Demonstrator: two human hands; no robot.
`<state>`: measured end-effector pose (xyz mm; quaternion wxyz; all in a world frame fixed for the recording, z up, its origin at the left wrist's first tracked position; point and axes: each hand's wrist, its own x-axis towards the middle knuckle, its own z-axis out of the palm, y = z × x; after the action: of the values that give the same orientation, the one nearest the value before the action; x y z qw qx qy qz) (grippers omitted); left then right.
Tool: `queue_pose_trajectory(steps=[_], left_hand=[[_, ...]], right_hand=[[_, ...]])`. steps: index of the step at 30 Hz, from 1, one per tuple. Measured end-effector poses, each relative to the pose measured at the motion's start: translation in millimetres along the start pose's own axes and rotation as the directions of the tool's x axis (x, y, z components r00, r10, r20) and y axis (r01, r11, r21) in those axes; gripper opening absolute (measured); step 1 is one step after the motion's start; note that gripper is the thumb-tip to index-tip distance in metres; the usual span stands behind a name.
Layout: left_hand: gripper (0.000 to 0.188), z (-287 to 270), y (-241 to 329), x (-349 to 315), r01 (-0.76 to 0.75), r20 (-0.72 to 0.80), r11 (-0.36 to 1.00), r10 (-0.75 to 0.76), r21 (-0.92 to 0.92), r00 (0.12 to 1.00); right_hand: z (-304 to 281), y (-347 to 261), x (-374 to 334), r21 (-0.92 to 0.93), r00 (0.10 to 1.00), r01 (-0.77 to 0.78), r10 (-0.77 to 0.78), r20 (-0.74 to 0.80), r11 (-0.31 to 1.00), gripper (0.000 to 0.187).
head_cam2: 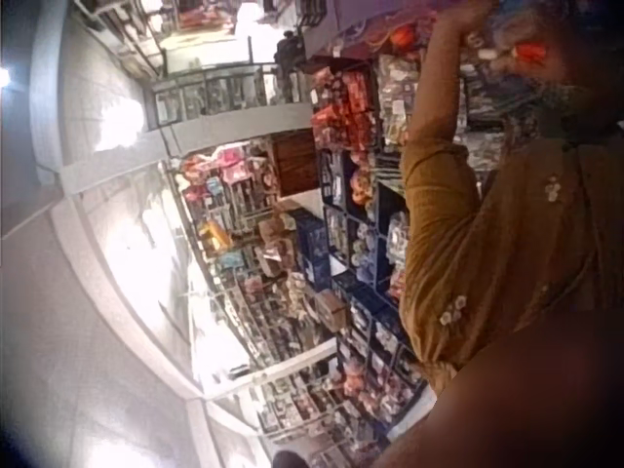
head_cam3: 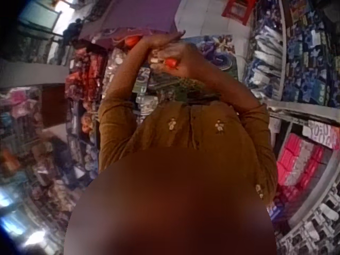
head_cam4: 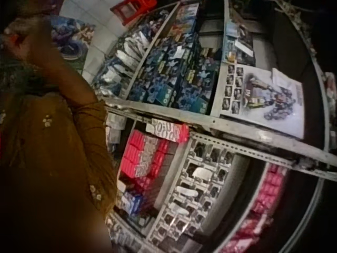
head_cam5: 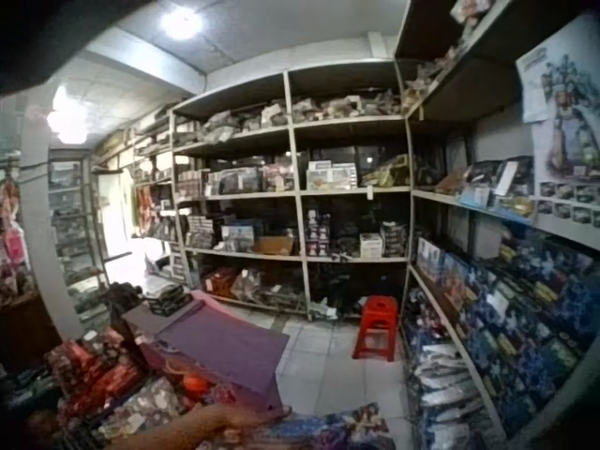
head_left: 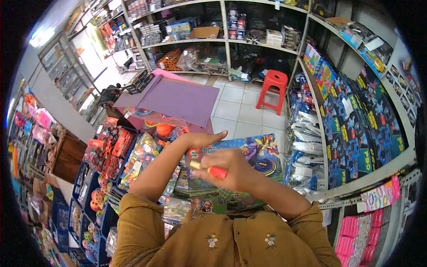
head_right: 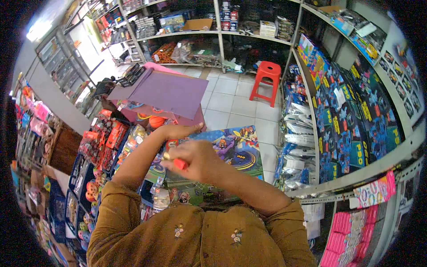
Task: Dusting and organizing toy boxes on retail shelves using a large brush.
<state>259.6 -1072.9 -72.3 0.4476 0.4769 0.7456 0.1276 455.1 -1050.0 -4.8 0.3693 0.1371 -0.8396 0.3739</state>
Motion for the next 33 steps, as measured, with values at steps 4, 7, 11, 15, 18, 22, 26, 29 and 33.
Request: queue_pose_trajectory(steps=[4,7,11,15,18,22,26,29,33], left_hand=[[0.085,-5,8,-4,-0.109,0.194,0.994,0.112,-0.029,0.975],[0.084,-3,5,-8,-0.155,0.133,0.987,0.149,0.041,0.98],[0.085,-7,16,-16,-0.201,0.13,0.973,0.186,0.113,0.974],[0.084,-4,28,-21,-0.199,0.055,0.965,0.192,0.171,0.98],[0.084,-7,26,-19,-0.156,0.052,0.975,0.149,0.158,0.987],[0.083,-5,18,-17,-0.146,0.023,0.98,0.145,0.135,0.989],[0.079,-6,9,-12,-0.143,0.016,0.98,0.142,0.14,0.99],[0.078,-6,5,-12,-0.133,0.015,0.986,0.132,0.097,0.991],[0.076,-1,29,-26,-0.086,-0.087,0.995,0.09,0.048,0.992]], right_hand=[[10,-20,-35,0.065,0.962,-0.102,0.082,0.26,0.993,0.026],[0,-20,-67,0.1,0.843,-0.385,0.306,0.441,0.917,0.022],[-43,7,-112,0.335,0.782,-0.612,0.611,0.124,0.716,0.022],[-119,9,-115,-0.049,0.661,-0.719,0.662,-0.353,0.693,0.02],[-150,-4,-96,-0.276,0.807,-0.541,0.4,-0.434,0.794,0.023],[-143,-5,-115,-0.158,0.863,-0.468,0.41,-0.296,0.87,0.023],[-128,-20,-140,-0.151,0.865,-0.5,0.484,-0.128,0.853,0.024],[-120,-27,-150,0.001,0.827,-0.563,0.563,-0.013,0.827,0.024],[-124,-16,-156,0.256,0.764,-0.623,0.646,-0.003,0.739,0.025]])
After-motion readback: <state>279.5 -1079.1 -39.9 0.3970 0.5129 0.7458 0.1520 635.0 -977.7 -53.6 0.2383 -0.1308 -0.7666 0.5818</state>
